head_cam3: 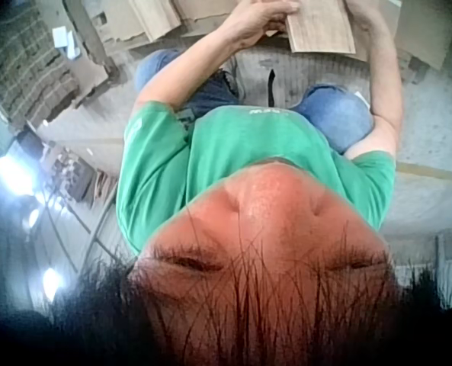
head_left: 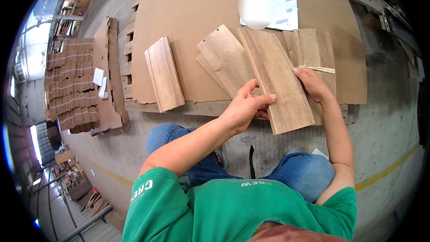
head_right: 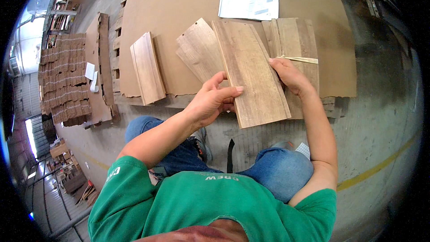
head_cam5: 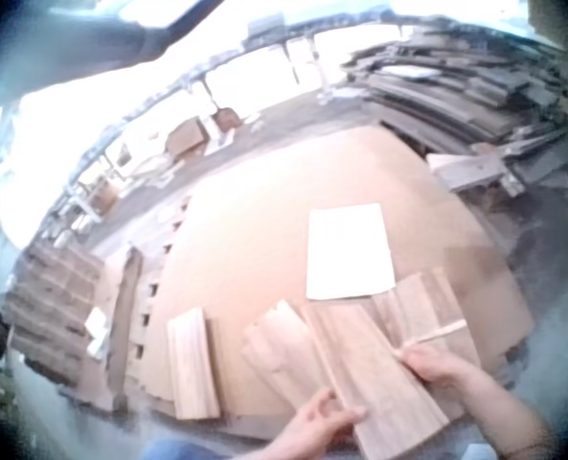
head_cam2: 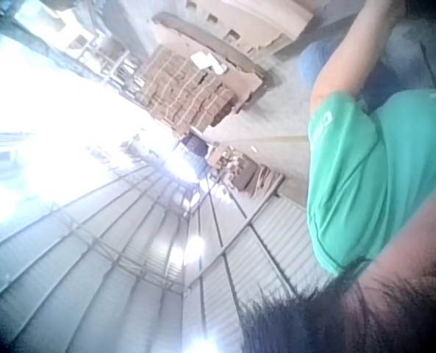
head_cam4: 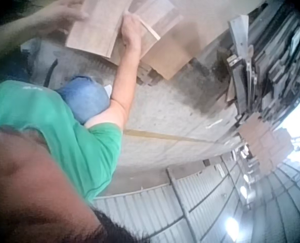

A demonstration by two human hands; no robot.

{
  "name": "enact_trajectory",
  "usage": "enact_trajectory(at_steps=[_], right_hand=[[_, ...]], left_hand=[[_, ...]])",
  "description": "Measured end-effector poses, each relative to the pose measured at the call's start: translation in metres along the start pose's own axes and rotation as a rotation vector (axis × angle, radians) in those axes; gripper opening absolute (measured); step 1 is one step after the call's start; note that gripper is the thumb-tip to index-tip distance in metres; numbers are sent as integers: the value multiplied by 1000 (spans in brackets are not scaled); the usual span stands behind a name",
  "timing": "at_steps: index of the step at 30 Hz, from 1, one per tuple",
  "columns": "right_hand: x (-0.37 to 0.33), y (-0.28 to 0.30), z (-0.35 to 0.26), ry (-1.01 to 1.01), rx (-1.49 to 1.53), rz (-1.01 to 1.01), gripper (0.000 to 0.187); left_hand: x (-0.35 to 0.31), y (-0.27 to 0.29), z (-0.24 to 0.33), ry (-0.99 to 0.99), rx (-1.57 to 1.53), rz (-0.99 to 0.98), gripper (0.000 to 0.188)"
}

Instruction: The person sits on the floor and sorts wooden planks by picking them up, inspecting them, and arranging them into separate stacks. They also remove a rubber band from one stack and place the planks on a large cardboard sheet.

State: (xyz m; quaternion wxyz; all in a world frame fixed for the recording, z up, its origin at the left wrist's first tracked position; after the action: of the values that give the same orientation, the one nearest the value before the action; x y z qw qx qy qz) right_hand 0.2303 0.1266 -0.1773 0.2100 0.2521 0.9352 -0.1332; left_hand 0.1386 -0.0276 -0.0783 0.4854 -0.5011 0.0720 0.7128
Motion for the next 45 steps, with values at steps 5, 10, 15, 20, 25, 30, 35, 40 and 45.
enact_trajectory(at_steps=[5,10,15,20,25,30,35,40,45], right_hand=[[-1,-2,-2,-2,-16,7,36],[0,-1,1,0,-51,12,37],[-5,-5,-7,-33,-8,-4,40],[-2,1,-21,131,250,21,42],[6,6,-16,110,255,65,41],[0,-5,-17,8,288,36,41],[1,-7,-20,32,331,16,39],[6,-3,-11,21,264,14,40],[-3,-8,-22,-13,266,47,41]], left_hand=[[-2,0,1,-2,4,12,44],[-2,1,2,-8,11,10,42],[0,5,-1,21,12,27,42],[7,11,-4,24,11,67,47],[10,12,5,-53,5,47,41],[9,14,13,-50,-133,8,28],[8,11,17,-64,-140,-2,28],[8,11,15,-89,-73,-30,36],[6,10,12,-67,-51,-14,38]])
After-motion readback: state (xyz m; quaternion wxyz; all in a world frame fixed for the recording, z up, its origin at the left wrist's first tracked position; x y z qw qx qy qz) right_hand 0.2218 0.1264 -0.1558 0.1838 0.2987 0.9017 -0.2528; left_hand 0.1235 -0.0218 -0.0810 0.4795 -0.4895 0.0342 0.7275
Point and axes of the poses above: each hand's wrist, its own x-axis towards the middle knuckle, its own y-axis out of the back of the hand, z = x × y, the point moved 8 cm from there along x, towards the middle knuckle, and after that the axes turned 9 degrees about y, right-handed, at the moved point
